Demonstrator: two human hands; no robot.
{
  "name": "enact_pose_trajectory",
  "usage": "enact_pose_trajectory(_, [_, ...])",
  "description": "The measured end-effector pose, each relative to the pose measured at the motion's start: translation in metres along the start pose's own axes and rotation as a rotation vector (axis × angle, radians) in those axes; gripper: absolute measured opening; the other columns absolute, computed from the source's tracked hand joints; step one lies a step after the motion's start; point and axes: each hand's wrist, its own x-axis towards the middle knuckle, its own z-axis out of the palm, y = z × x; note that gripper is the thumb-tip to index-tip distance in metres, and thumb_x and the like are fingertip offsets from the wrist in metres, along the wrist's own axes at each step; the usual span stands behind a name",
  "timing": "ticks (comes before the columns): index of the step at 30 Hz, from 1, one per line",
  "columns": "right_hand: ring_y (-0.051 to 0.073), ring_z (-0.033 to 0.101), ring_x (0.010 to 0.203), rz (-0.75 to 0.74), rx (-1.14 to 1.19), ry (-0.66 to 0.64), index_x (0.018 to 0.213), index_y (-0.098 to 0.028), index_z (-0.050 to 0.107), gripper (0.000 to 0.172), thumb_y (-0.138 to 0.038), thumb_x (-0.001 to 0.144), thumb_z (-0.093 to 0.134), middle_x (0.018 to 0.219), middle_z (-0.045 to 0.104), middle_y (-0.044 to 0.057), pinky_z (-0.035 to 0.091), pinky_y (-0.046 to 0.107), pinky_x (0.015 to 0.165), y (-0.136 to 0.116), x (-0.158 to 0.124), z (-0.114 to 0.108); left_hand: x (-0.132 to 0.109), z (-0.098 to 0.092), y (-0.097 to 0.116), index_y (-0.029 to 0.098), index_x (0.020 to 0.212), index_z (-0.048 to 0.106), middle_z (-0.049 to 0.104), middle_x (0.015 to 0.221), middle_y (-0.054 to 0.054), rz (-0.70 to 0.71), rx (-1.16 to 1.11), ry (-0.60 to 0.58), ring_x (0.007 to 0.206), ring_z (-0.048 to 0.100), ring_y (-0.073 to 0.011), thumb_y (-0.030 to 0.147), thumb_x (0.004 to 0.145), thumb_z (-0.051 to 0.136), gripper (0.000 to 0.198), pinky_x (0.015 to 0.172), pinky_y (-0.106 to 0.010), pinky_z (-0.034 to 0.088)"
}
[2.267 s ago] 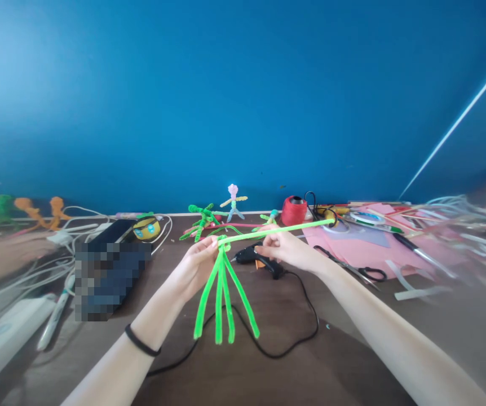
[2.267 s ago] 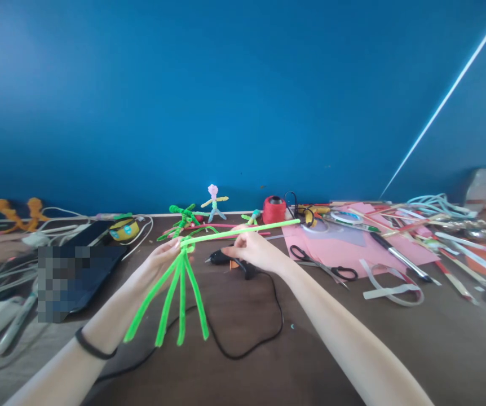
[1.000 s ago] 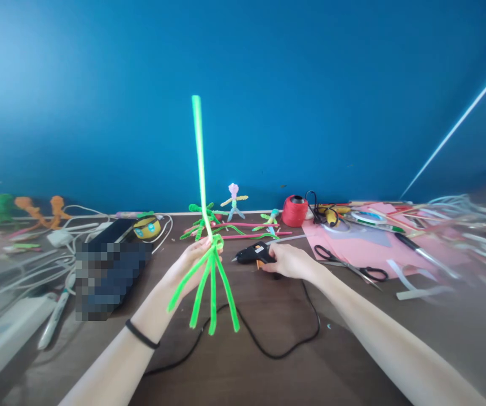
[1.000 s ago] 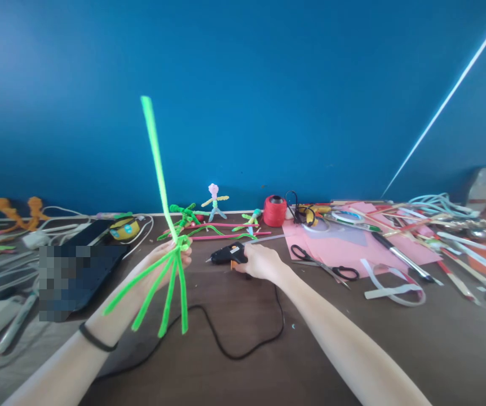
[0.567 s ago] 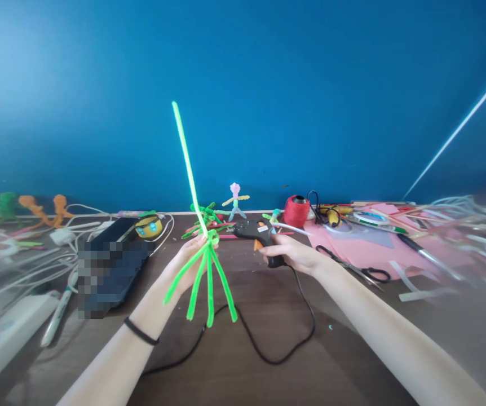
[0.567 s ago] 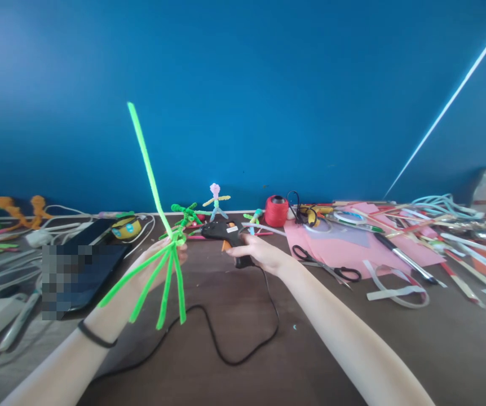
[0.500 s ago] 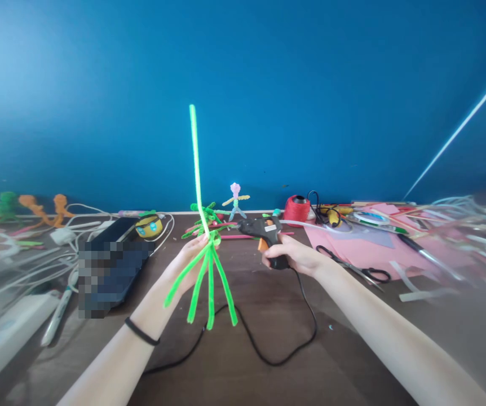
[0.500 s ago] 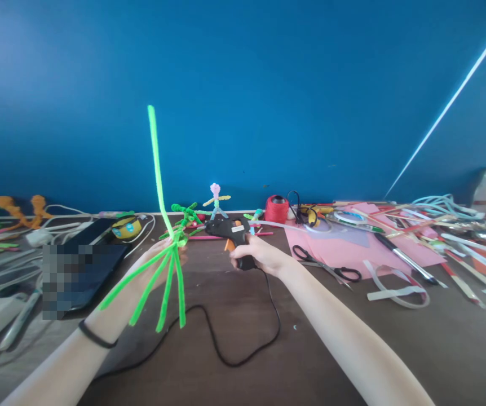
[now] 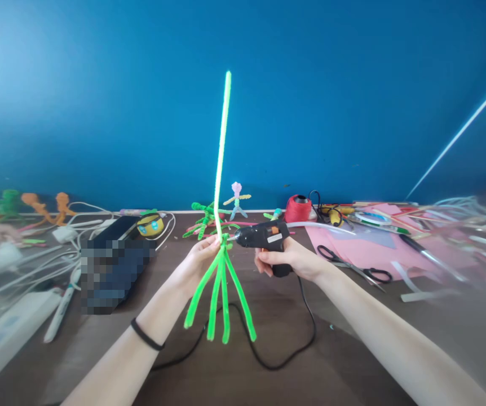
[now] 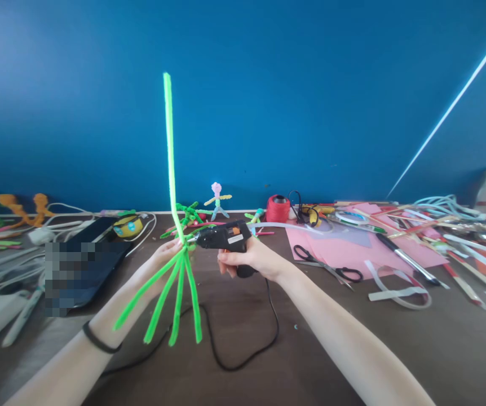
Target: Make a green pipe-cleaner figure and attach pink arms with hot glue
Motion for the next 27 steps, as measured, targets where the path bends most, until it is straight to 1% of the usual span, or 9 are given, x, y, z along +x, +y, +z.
enact_pose_trajectory(3, [0.008, 0.049, 0.048, 0.021, -0.042, 0.017, 0.062, -0.012, 0.054, 0.021, -0.029, 0.075, 0.058, 0.058, 0.057, 0.001, 0.038, 0.023, 0.052, -0.0003, 0.0002, 0.0022, -0.0007, 0.0018, -0.0008, 0.013, 0.073, 0.065, 0.062, 0.058, 0.0, 0.016, -0.001, -0.012, 0.049, 0.054, -0.0095, 0.022, 0.063, 0.071, 0.015, 0.05, -0.02, 0.039])
enact_pose_trajectory(7, [0.008, 0.049, 0.047, 0.049, -0.027, 0.066, 0.06, -0.013, 0.053, 0.018, -0.025, 0.073, 0.058, 0.053, 0.055, -0.001, 0.039, 0.023, 0.052, 0.0018, 0.0007, 0.0026, -0.0002, 0.0007, -0.0026, 0.013, 0.075, 0.065, 0.064, 0.062, -0.001, 0.032, 0.018, -0.031, 0.054, 0.057, -0.0106, 0.023, 0.065, 0.069, 0.015, 0.056, -0.021, 0.041])
enact_pose_trajectory(13, [0.009, 0.05, 0.045, 0.076, -0.017, 0.105, 0.057, -0.013, 0.052, 0.014, -0.019, 0.069, 0.054, 0.05, 0.056, -0.001, 0.04, 0.023, 0.051, 0.0046, 0.0029, 0.0025, -0.0002, -0.0005, -0.0038, 0.013, 0.078, 0.066, 0.065, 0.066, -0.002, 0.038, 0.012, -0.056, 0.055, 0.058, -0.0104, 0.022, 0.067, 0.068, 0.014, 0.058, -0.021, 0.042])
enact_pose_trajectory(19, [0.009, 0.049, 0.042, 0.071, -0.025, 0.122, 0.053, -0.014, 0.051, 0.013, -0.016, 0.065, 0.051, 0.047, 0.055, -0.001, 0.039, 0.023, 0.049, 0.0033, 0.0038, 0.0037, -0.0025, 0.0037, -0.0011, 0.012, 0.076, 0.066, 0.065, 0.064, -0.001, 0.031, 0.025, -0.023, 0.055, 0.057, -0.0098, 0.022, 0.065, 0.069, 0.015, 0.059, -0.021, 0.042])
enact_pose_trajectory(24, [0.009, 0.047, 0.042, 0.056, -0.018, 0.11, 0.052, -0.014, 0.05, 0.013, -0.013, 0.065, 0.05, 0.046, 0.054, -0.002, 0.037, 0.022, 0.048, 0.0049, 0.0045, 0.0037, -0.0024, 0.0054, -0.0011, 0.012, 0.074, 0.066, 0.065, 0.066, -0.001, 0.039, 0.035, 0.012, 0.057, 0.058, -0.0104, 0.022, 0.063, 0.071, 0.015, 0.058, -0.021, 0.041])
enact_pose_trajectory(27, [0.008, 0.046, 0.041, 0.041, -0.017, 0.104, 0.053, -0.014, 0.049, 0.013, -0.012, 0.065, 0.049, 0.044, 0.053, -0.003, 0.037, 0.022, 0.048, 0.0054, 0.0047, 0.0039, -0.0022, 0.0044, -0.002, 0.013, 0.074, 0.066, 0.065, 0.066, -0.001, 0.032, 0.039, 0.013, 0.057, 0.058, -0.0104, 0.023, 0.064, 0.07, 0.015, 0.058, -0.021, 0.041])
